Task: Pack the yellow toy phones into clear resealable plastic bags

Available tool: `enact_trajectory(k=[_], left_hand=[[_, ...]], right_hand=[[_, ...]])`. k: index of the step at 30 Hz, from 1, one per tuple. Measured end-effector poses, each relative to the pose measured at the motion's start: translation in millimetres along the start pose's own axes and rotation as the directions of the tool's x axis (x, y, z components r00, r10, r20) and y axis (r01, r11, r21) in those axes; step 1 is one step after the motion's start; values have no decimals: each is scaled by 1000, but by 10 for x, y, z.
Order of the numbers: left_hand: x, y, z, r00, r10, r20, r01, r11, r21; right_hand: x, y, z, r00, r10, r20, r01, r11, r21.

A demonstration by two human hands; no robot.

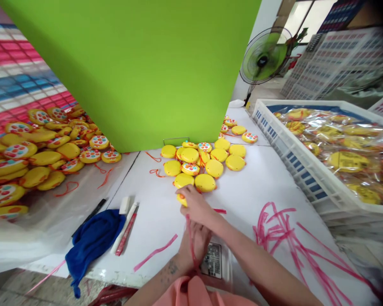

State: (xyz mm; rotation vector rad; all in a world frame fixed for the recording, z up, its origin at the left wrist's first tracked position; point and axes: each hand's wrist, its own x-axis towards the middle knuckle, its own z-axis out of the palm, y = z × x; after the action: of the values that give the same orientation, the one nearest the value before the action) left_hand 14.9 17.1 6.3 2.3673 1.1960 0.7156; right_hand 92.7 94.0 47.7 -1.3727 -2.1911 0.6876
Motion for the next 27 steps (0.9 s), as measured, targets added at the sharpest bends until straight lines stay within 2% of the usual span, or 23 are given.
enact_trajectory(k=[1,2,4,6,7,8,11,13,17,19,21,23,27], left_hand=[[-11,-5,7,1000,-7,1,7,1000,-2],[-23,-12,14,1000,-20,2,20,1000,-5],[-51,-34,26,998,-57,12,57,998,-24],[-80,-61,40,995,-94,27,96,994,-60],[-93,-73,46,993,-113,29,115,990,-85],[-104,-83,49,991,-131,23,133,985,-114],[-113,-83,33,988,-155,-2,152,972,-180],[-98,-59,0,992,-124,30,127,979,-160],[-58,-10,-47,991,-14,134,13,1000,10],[-52,-19,-26,988,28,154,-38,997,62],[-57,-52,18,992,65,111,-74,995,71],[-71,-86,55,996,87,34,-89,994,68],[-109,-76,27,999,30,-25,-30,1000,-5]], right_hand=[[-52,82,-89,996,53,-65,-42,986,163],[-121,159,-179,986,125,-107,-80,932,353],[-310,290,-349,962,257,-87,-129,716,686],[-549,390,-485,941,337,-24,-154,491,858],[-676,432,-533,930,367,-12,-159,432,888],[-798,471,-565,919,395,-19,-162,419,893],[-1075,584,-563,885,462,-65,-191,487,852],[-1144,656,-497,859,502,-102,-182,486,855],[-1057,750,-317,748,638,-183,-119,400,909],[-986,760,-237,716,662,-221,-128,435,891],[-941,751,-178,741,630,-233,-175,516,839],[-927,723,-144,789,577,-212,-226,592,773],[-941,624,-153,861,484,-158,-271,699,662]])
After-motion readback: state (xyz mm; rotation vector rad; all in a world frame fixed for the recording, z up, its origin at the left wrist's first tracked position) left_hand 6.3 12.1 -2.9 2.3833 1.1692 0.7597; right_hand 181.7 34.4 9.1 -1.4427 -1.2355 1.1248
